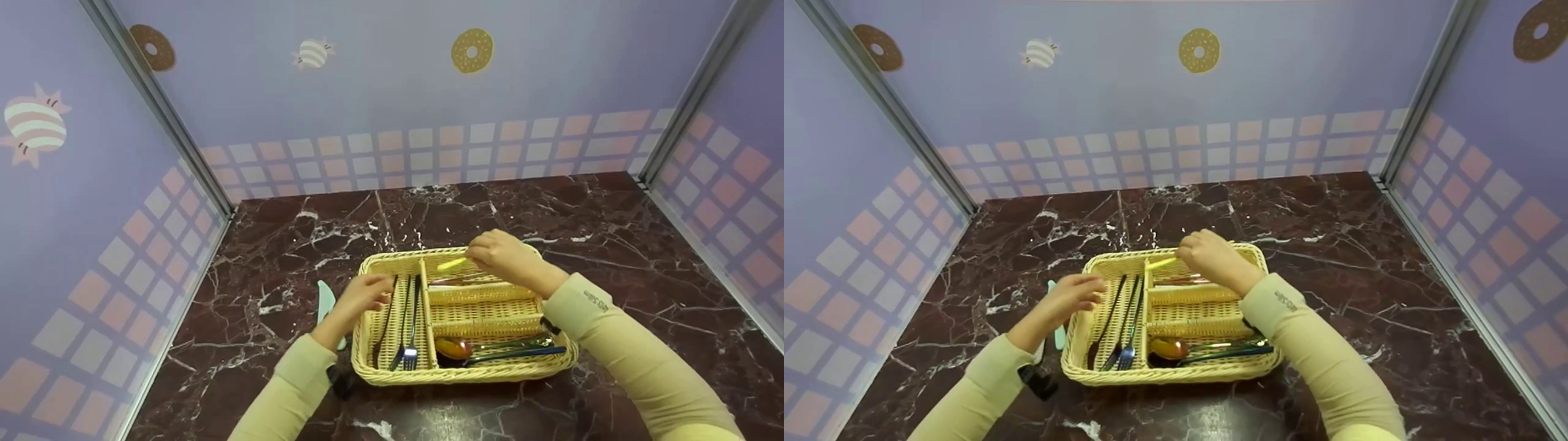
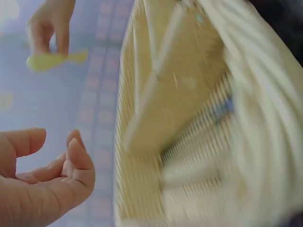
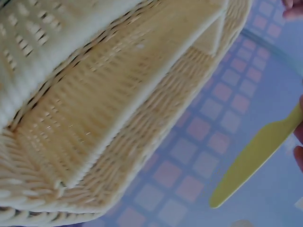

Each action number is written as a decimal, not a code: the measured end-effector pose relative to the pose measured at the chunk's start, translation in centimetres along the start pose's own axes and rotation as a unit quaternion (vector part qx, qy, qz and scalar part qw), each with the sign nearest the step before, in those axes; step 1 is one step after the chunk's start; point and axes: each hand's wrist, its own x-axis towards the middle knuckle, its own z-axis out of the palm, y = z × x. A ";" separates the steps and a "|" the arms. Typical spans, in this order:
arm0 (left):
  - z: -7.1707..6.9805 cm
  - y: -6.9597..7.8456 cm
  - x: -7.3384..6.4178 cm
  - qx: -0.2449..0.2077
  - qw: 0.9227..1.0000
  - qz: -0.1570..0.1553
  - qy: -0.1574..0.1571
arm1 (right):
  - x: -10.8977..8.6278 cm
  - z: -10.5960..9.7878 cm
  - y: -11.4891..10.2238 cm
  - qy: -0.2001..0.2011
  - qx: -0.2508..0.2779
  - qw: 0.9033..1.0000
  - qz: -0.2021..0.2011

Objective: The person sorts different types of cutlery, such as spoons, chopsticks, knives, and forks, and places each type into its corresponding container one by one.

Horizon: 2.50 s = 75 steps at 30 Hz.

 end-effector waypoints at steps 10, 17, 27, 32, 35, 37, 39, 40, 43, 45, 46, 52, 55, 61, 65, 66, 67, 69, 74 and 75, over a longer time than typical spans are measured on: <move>-8.4 -5.2 -1.1 0.010 0.987 -0.038 0.157 | -1.0 3.2 2.8 -0.199 0.029 0.971 0.125; -10.4 -7.1 -1.5 -0.017 0.984 -0.068 0.164 | -0.3 5.6 3.5 -0.329 0.093 0.928 0.149; -11.0 -7.5 -1.8 -0.004 0.984 -0.083 0.157 | 0.7 6.8 2.6 -0.381 0.045 0.916 0.121; -11.3 -7.6 -1.9 -0.004 0.984 -0.083 0.157 | 0.7 6.4 2.8 -0.378 0.074 0.910 0.152; -11.5 -7.8 -2.1 -0.004 0.984 -0.082 0.157 | 0.6 6.0 3.2 -0.372 0.088 0.907 0.177; -11.6 -7.9 -2.2 0.000 0.984 -0.081 0.157 | 0.5 5.4 3.5 -0.360 0.096 0.909 0.187; -11.7 -8.0 -2.2 0.011 0.984 -0.081 0.158 | 0.3 4.7 3.6 -0.339 0.102 0.914 0.197; -11.7 -8.2 -2.3 0.017 0.984 -0.082 0.158 | 0.3 4.3 3.7 -0.328 0.112 0.916 0.203; -11.7 -8.5 -2.4 0.041 0.984 -0.086 0.153 | 0.1 2.9 3.8 -0.292 0.133 0.924 0.209; -11.7 -8.7 -2.5 0.059 0.984 -0.088 0.145 | 0.1 2.0 3.6 -0.271 0.140 0.929 0.210; -11.7 -8.8 -2.5 0.068 0.983 -0.089 0.142 | 0.1 1.6 3.5 -0.259 0.141 0.933 0.205; -11.4 -9.2 -2.4 0.157 0.974 -0.086 0.140 | 0.4 -0.2 1.9 -0.195 0.144 0.956 0.163; -11.0 -9.3 -2.3 0.212 0.965 -0.101 0.115 | 0.5 -0.8 0.7 -0.166 0.159 0.964 0.136; -10.2 -9.4 -2.2 0.325 0.937 -0.101 0.072 | 0.8 -1.1 -1.5 -0.132 0.171 0.972 0.088; -10.0 -9.1 -2.0 0.364 0.921 -0.112 0.076 | 0.8 -1.1 -2.4 -0.122 0.167 0.976 0.068; -9.9 -9.1 -1.9 0.366 0.920 -0.120 0.076 | 0.8 -1.1 -2.5 -0.122 0.169 0.976 0.063; -9.9 -9.1 -1.9 0.366 0.918 -0.130 0.076 | 0.8 -1.1 -2.6 -0.123 0.167 0.977 0.059; -9.8 -9.1 -1.7 0.363 0.916 -0.150 0.078 | 0.8 -1.1 -2.7 -0.126 0.166 0.977 0.053; -9.9 -9.4 -1.3 0.355 0.913 -0.183 0.087 | 0.7 -1.0 -2.8 -0.136 0.162 0.976 0.055; -9.9 -9.4 -1.3 0.348 0.914 -0.186 0.089 | 0.6 -0.9 -2.8 -0.137 0.162 0.976 0.056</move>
